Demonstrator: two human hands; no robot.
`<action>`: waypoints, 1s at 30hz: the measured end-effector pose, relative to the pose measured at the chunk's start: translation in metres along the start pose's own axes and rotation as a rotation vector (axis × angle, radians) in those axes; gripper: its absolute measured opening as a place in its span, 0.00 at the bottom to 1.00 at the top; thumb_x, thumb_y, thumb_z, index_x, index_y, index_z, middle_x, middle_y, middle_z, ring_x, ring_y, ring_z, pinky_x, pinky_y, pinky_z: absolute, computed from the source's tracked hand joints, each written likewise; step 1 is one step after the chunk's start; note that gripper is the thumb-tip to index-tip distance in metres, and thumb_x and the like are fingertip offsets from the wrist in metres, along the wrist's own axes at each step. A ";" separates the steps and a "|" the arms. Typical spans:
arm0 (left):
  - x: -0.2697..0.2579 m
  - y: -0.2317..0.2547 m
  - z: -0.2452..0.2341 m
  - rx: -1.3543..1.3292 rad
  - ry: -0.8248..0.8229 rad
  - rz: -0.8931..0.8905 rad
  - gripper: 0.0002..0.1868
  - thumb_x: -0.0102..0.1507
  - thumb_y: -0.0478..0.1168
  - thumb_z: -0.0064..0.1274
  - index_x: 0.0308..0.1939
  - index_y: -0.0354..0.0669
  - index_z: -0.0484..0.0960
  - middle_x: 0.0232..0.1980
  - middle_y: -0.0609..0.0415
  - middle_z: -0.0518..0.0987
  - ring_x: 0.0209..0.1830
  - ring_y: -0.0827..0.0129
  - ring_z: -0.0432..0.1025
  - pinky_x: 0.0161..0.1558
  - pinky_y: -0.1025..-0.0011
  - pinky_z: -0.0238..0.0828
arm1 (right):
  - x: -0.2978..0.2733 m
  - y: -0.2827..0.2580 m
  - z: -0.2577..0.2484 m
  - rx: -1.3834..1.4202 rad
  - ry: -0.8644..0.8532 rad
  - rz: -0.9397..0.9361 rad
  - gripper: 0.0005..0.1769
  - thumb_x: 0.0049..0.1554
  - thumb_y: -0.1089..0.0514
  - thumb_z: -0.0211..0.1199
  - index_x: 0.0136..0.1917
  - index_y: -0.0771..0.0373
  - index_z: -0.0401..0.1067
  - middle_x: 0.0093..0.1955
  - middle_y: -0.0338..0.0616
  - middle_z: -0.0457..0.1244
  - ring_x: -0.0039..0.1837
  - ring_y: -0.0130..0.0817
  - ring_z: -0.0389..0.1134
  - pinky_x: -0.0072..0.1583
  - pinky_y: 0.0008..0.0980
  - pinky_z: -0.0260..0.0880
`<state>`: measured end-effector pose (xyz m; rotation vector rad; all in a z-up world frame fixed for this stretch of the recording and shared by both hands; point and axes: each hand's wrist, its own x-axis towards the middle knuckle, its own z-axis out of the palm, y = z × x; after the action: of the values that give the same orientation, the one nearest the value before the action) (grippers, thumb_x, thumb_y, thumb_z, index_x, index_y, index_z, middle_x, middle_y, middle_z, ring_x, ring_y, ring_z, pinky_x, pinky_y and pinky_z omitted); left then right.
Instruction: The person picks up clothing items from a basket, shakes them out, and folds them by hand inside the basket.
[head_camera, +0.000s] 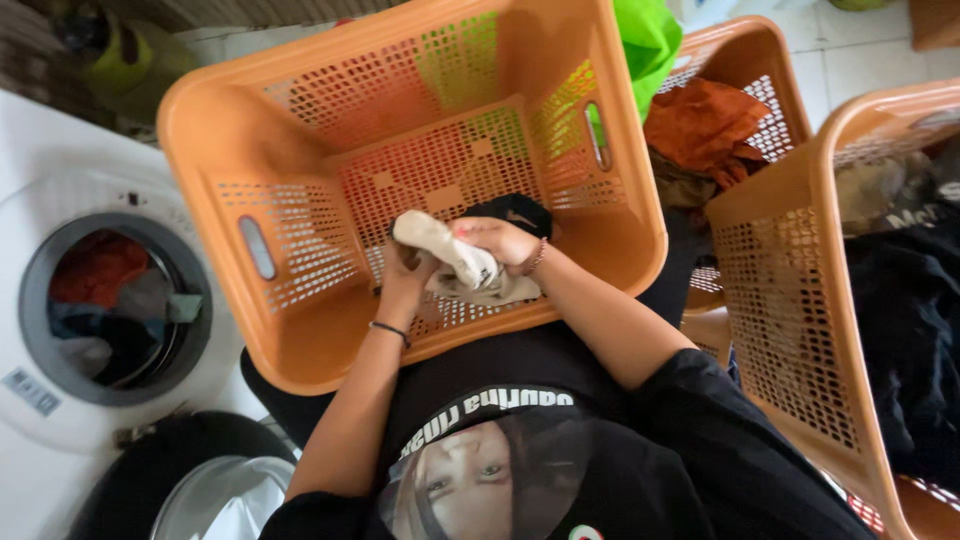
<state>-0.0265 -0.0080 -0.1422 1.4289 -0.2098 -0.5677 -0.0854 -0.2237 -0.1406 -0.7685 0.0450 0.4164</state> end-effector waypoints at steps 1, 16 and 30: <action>0.001 -0.002 -0.004 -0.079 0.028 -0.048 0.28 0.58 0.29 0.59 0.60 0.51 0.70 0.60 0.57 0.76 0.63 0.69 0.71 0.64 0.69 0.68 | 0.001 0.004 0.001 0.010 -0.011 0.004 0.12 0.66 0.55 0.56 0.57 0.63 0.71 0.50 0.39 0.69 0.51 0.27 0.71 0.55 0.29 0.72; -0.007 0.070 -0.034 -0.172 0.147 0.073 0.14 0.69 0.42 0.55 0.50 0.33 0.82 0.46 0.56 0.81 0.45 0.74 0.72 0.49 0.74 0.69 | 0.007 -0.008 -0.007 -0.727 0.623 -0.397 0.10 0.66 0.55 0.59 0.47 0.63 0.73 0.41 0.31 0.62 0.44 0.19 0.60 0.47 0.21 0.64; -0.026 0.141 -0.015 -0.502 -0.199 0.091 0.52 0.66 0.56 0.60 0.83 0.38 0.49 0.69 0.45 0.74 0.66 0.65 0.70 0.66 0.67 0.67 | -0.013 -0.045 0.063 -1.380 0.615 -0.933 0.11 0.56 0.67 0.69 0.51 0.64 0.72 0.50 0.49 0.67 0.52 0.40 0.69 0.55 0.36 0.72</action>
<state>-0.0074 0.0232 -0.0028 0.8735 -0.2672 -0.6350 -0.0874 -0.2144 -0.0626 -2.1121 -0.0407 -0.8220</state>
